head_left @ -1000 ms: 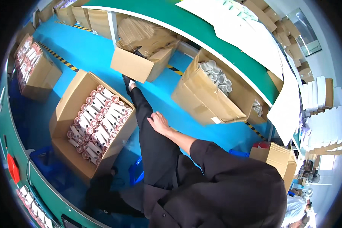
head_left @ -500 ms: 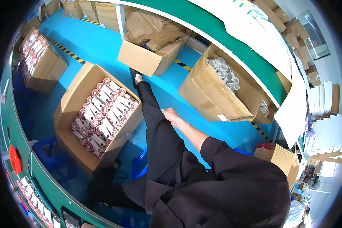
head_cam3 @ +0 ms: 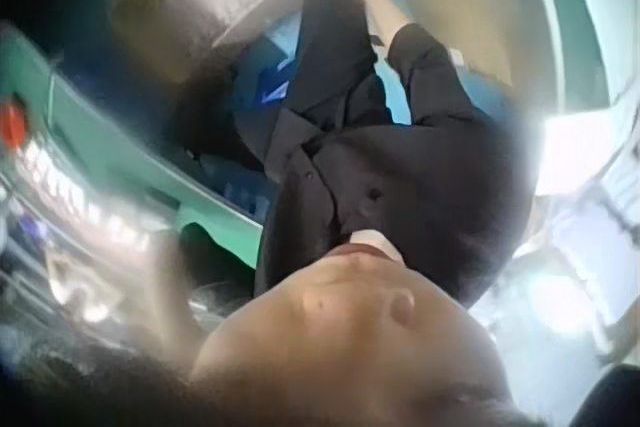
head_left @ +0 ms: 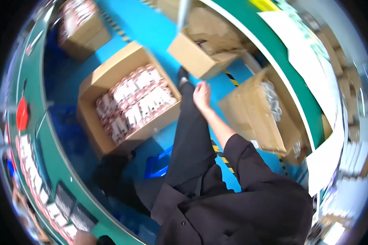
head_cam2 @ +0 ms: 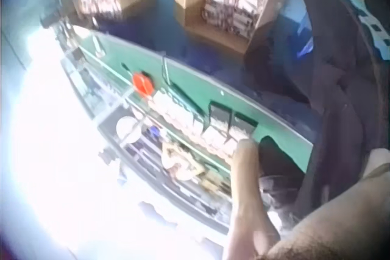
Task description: Assembling handheld fans with an electric screwdriver and packing them into boxes.
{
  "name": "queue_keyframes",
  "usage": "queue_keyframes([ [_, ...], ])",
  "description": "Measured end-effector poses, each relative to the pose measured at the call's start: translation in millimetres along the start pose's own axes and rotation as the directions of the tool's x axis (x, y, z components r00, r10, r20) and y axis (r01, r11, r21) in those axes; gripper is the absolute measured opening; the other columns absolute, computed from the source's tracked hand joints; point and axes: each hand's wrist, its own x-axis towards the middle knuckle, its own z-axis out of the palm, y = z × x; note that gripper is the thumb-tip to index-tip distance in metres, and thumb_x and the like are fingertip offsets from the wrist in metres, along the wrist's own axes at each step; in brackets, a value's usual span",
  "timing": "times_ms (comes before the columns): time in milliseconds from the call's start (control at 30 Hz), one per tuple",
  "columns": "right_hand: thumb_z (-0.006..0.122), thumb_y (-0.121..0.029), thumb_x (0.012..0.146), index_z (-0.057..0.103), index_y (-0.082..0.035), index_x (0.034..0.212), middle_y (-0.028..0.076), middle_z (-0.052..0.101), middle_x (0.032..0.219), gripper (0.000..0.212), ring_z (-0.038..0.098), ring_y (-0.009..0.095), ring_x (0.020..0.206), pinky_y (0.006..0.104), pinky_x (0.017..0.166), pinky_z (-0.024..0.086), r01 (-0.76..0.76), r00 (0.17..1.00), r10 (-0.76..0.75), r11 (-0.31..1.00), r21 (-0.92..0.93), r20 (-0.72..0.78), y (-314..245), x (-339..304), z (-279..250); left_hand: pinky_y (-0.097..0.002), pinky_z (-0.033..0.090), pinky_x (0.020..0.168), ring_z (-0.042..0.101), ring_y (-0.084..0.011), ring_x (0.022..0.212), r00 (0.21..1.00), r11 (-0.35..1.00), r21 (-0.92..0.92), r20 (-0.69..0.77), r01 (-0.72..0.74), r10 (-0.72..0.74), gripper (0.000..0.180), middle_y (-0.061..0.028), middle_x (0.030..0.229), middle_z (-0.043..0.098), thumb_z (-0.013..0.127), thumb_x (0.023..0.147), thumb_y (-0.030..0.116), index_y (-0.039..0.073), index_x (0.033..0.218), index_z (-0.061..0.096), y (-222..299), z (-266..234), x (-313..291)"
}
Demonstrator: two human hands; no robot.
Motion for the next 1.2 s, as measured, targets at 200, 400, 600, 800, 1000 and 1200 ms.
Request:
queue_keyframes([
  [200,0.052,-0.020,0.093,0.058,0.000,0.093,0.009,0.063,0.077,0.021,0.063,0.015,0.069,0.0269,0.067,0.053,-0.466,0.768,-0.059,0.632,0.619,0.638,-101.9,84.1,44.5,-0.0262,0.047,0.057,0.057,-0.0180,0.068,0.975,0.922,0.328,0.150,-0.204,0.162,0.021,-0.0074,0.083,0.055,0.058,0.088,0.023,0.002,0.091,0.055,75.6,-63.6,59.1],
  [400,0.053,-0.016,0.090,0.056,0.001,0.111,0.005,0.063,0.087,0.027,0.056,0.012,0.072,0.0264,0.063,0.047,-0.142,0.518,-0.221,0.931,0.337,0.827,-80.1,30.9,113.6,-0.0241,0.049,0.054,0.058,-0.0173,0.065,0.834,0.585,0.595,0.398,-0.551,0.382,0.021,-0.0075,0.084,0.055,0.060,0.087,0.021,0.001,0.091,0.055,214.9,-119.4,150.1],
  [600,0.058,-0.014,0.082,0.050,0.003,0.121,0.016,0.061,0.106,0.043,0.056,0.024,0.091,0.0365,0.078,0.046,0.410,-0.255,-0.220,0.858,0.311,0.942,-65.5,6.6,101.0,-0.0281,0.044,0.075,0.057,-0.0173,0.080,0.797,-0.011,0.832,0.529,-0.555,-0.291,0.018,-0.0062,0.078,0.060,0.046,0.091,0.010,0.002,0.084,0.059,296.3,-98.2,141.7],
  [800,0.057,-0.032,0.086,0.063,0.007,0.096,0.015,0.064,0.082,0.040,0.059,0.023,0.080,0.0377,0.076,0.046,0.590,-0.351,-0.074,0.757,0.282,0.934,-0.8,14.8,204.5,-0.0368,0.048,0.069,0.061,-0.0262,0.077,0.855,-0.611,0.788,-0.267,-0.071,-0.444,0.028,-0.0149,0.089,0.062,0.060,0.087,0.025,0.002,0.102,0.053,361.6,-241.3,157.5],
  [1000,0.054,-0.020,0.089,0.061,0.006,0.104,0.018,0.066,0.093,0.031,0.062,0.026,0.086,0.0377,0.079,0.046,0.497,-0.433,-0.248,0.736,0.459,0.867,-22.4,20.2,156.9,-0.0500,0.041,0.092,0.052,-0.0454,0.106,0.528,-0.873,0.478,-0.718,-0.098,-0.452,0.077,-0.0356,0.113,0.050,0.055,0.077,0.061,0.005,0.127,0.039,365.4,-351.9,117.4],
  [1200,0.044,-0.035,0.095,0.053,0.005,0.118,0.025,0.060,0.106,0.047,0.055,0.031,0.102,0.0383,0.087,0.043,0.416,-0.297,-0.359,0.785,0.459,0.885,-18.3,-5.0,124.1,-0.0463,0.048,0.073,0.064,-0.0389,0.086,0.363,-0.869,0.430,-0.791,-0.244,-0.493,0.073,-0.0279,0.091,0.064,0.052,0.075,0.060,-0.008,0.101,0.062,364.7,-410.5,139.9],
])
